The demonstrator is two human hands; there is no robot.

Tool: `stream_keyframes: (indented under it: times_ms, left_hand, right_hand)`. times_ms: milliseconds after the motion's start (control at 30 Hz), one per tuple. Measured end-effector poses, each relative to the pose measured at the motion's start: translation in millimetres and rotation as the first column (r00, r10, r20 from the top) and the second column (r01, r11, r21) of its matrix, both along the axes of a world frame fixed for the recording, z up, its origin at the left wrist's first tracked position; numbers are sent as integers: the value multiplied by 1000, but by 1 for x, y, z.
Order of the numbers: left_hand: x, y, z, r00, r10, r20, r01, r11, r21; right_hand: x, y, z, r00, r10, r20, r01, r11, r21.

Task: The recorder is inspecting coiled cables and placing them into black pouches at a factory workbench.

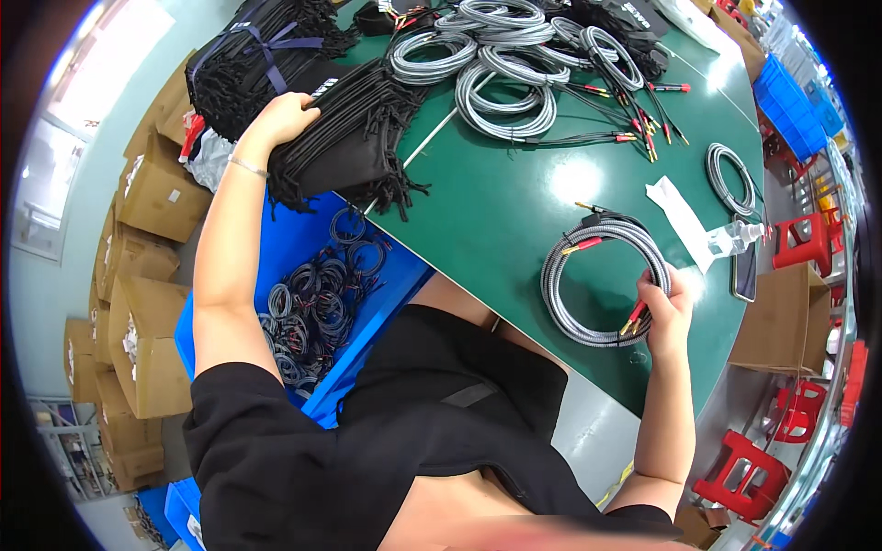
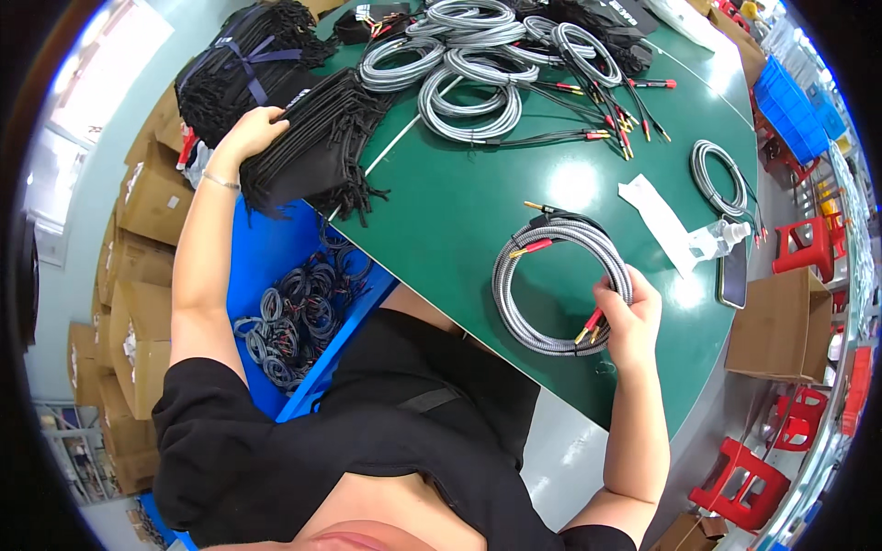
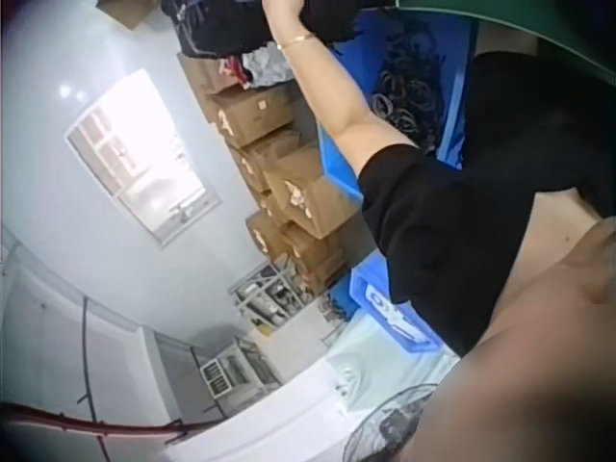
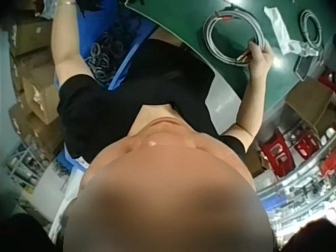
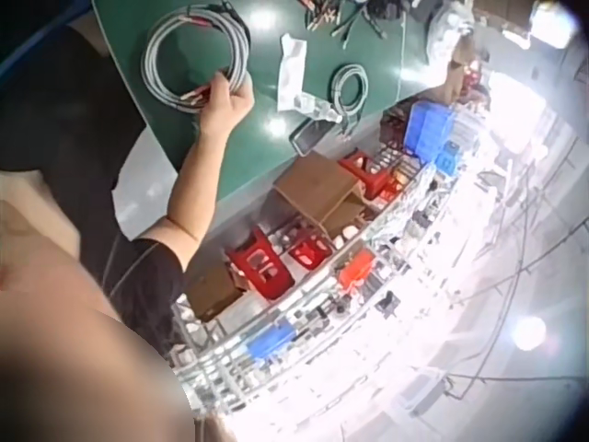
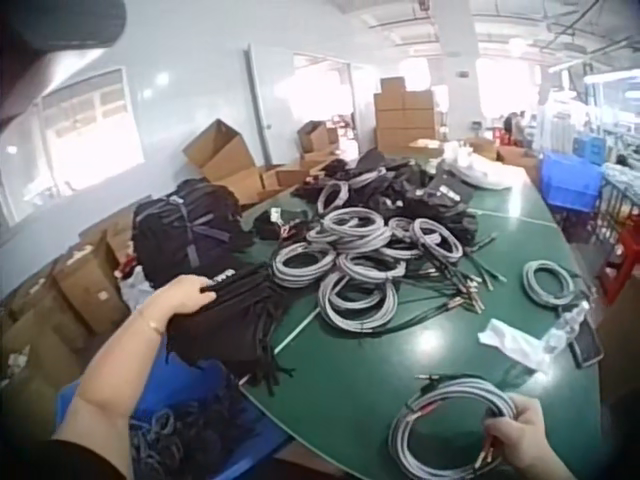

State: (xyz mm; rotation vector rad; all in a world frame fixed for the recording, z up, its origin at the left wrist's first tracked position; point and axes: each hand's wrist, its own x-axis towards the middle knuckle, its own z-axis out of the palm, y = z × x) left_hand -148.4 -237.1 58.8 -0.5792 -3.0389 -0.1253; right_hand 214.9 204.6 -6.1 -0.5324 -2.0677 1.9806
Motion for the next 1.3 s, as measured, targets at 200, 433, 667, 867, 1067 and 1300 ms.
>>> stream_keyframes:
  times_ms: [200,433,667,867,1067,1300]
  left_hand:
    - [-11,14,8,931,91,-354,-133,986,-96]
    - [162,144,-17,832,-504,-230,532,843,76]
    - [202,173,-47,766,-642,39,623,755,204]
    - [196,188,-50,769,-634,75,618,769,166]
    - [197,195,-51,738,-656,159,639,755,150]
    - [206,204,-28,775,-627,-71,546,610,575]
  right_hand:
    - [-1,-3,1,1000,13,-9,-13,1000,20]
    - [5,8,9,993,-78,-86,70,994,-87]
    - [2,9,8,993,-54,-108,33,982,-183]
    - [0,1,13,1000,16,-9,-18,956,-291]
    - [0,-2,13,992,126,30,-111,949,-297]
    - [1,-7,19,985,161,67,-145,968,-203]
